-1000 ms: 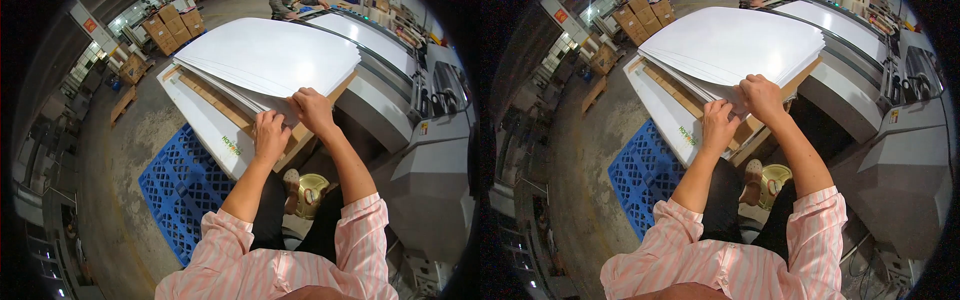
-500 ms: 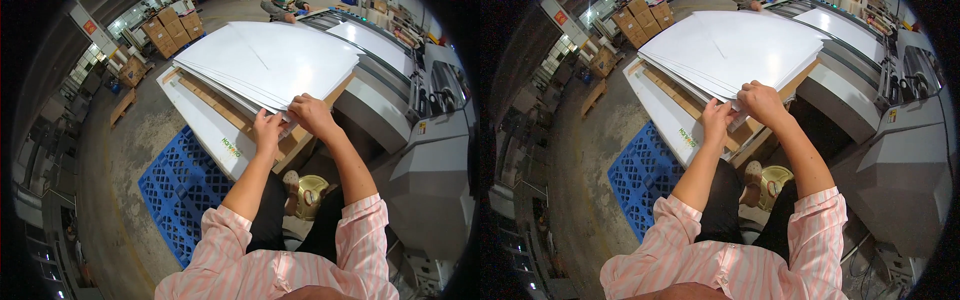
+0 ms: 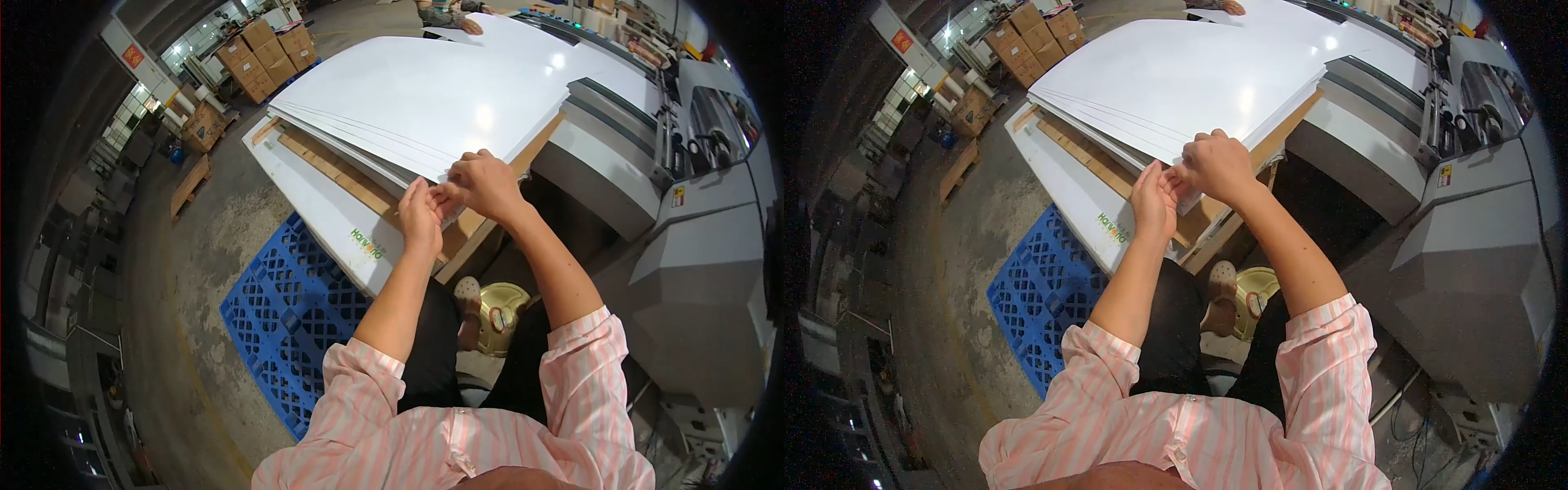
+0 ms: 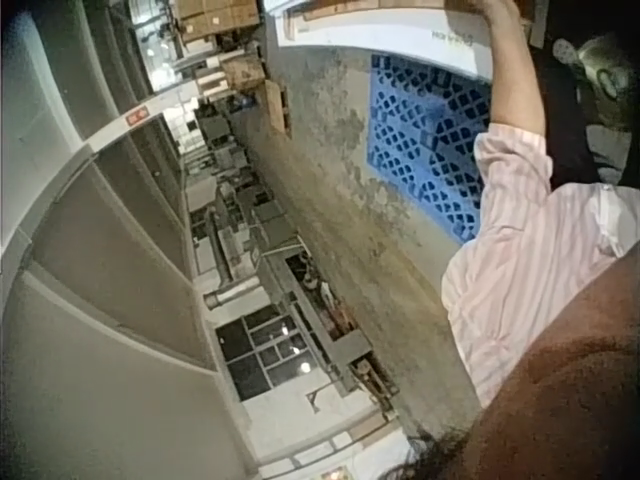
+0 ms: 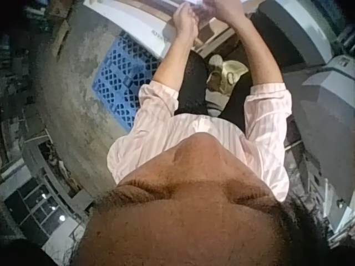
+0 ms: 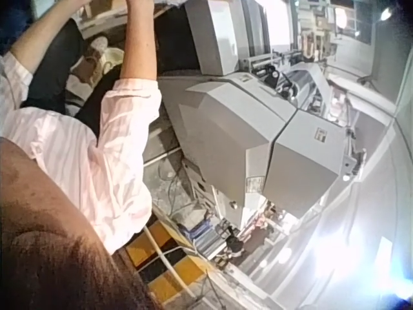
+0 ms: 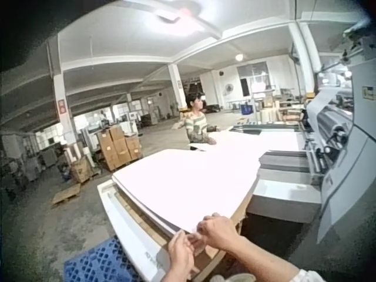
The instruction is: Flipping through a stack of large white sheets of paper or plastic on a work table for inspection or preparation.
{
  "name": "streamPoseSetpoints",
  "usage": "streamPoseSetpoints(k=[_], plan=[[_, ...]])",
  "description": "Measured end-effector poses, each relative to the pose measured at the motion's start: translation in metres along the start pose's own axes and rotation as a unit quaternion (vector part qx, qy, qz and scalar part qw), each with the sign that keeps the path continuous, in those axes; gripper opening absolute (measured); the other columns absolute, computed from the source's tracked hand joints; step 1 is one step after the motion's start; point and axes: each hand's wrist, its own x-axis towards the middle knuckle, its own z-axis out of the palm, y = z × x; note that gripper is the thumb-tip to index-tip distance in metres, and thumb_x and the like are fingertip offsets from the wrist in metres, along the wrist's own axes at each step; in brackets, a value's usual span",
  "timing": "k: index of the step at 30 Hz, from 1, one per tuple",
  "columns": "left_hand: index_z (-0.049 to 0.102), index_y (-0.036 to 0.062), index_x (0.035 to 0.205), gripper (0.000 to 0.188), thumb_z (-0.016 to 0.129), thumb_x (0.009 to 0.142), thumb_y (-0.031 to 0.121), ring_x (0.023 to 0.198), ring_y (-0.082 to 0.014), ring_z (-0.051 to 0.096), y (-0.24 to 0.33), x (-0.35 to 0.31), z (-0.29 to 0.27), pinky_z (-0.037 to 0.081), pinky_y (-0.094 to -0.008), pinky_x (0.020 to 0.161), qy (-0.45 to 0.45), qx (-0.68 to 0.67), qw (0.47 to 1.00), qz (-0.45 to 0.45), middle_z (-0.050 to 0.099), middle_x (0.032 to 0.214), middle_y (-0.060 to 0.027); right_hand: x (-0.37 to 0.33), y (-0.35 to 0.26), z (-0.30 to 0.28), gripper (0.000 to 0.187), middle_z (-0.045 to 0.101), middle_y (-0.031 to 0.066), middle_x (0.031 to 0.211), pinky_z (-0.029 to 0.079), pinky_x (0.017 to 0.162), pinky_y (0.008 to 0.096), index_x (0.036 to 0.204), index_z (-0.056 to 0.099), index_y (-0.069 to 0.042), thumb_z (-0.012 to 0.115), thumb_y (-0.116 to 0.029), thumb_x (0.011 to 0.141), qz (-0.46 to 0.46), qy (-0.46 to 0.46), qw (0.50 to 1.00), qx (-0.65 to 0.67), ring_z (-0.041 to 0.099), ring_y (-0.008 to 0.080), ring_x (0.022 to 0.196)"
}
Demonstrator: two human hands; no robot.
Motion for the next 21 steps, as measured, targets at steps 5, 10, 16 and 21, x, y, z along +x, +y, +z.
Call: streamPoseSetpoints(k=[5,10,16,21], plan=[[0.035,-0.0076,0.118,0.033,0.044,0.090,0.009,0.082,-0.0203,0.061,-0.003,0.000,0.004,0.053,-0.0317,0.073,-0.036,0.021,0.999,0.005,0.057,0.093,-0.0148,0.005,0.007,-0.002,0.027,0.063,0.0099,0.071,0.049,0.060,0.0388,0.075,0.068,-0.008,0.060,-0.034,0.074,0.078,-0.052,0.993,0.078,0.060,0.0275,0.068],[0.019,-0.0106,0.129,0.053,0.048,0.087,0.004,0.082,-0.0211,0.060,-0.007,0.002,-0.005,0.053,-0.0327,0.073,-0.013,0.041,0.999,0.005,0.055,0.097,-0.0166,0.005,0.000,0.003,0.023,0.061,0.0080,0.070,0.049,0.057,0.0384,0.070,0.066,-0.007,0.061,-0.029,0.074,0.050,0.031,0.998,-0.031,0.060,0.0252,0.066],[0.013,-0.0047,0.134,0.063,0.053,0.085,0.005,0.081,-0.0192,0.057,-0.005,-0.002,0.001,0.052,-0.0318,0.072,0.046,0.089,0.994,0.034,0.053,0.098,-0.0160,0.003,0.017,0.001,0.012,0.059,0.0024,0.079,0.049,0.059,0.0314,0.078,0.064,-0.011,0.061,-0.022,0.075,-0.175,0.072,0.979,-0.074,0.058,0.0212,0.077],[0.018,0.0005,0.131,0.066,0.060,0.083,0.014,0.075,-0.0166,0.055,-0.012,0.000,0.025,0.051,-0.0281,0.063,0.082,0.207,0.973,0.066,0.053,0.098,-0.0145,0.001,0.032,-0.007,0.014,0.059,0.0059,0.077,0.048,0.064,0.0359,0.076,0.063,-0.010,0.063,-0.024,0.075,-0.086,0.067,0.994,0.015,0.058,0.0236,0.079]])
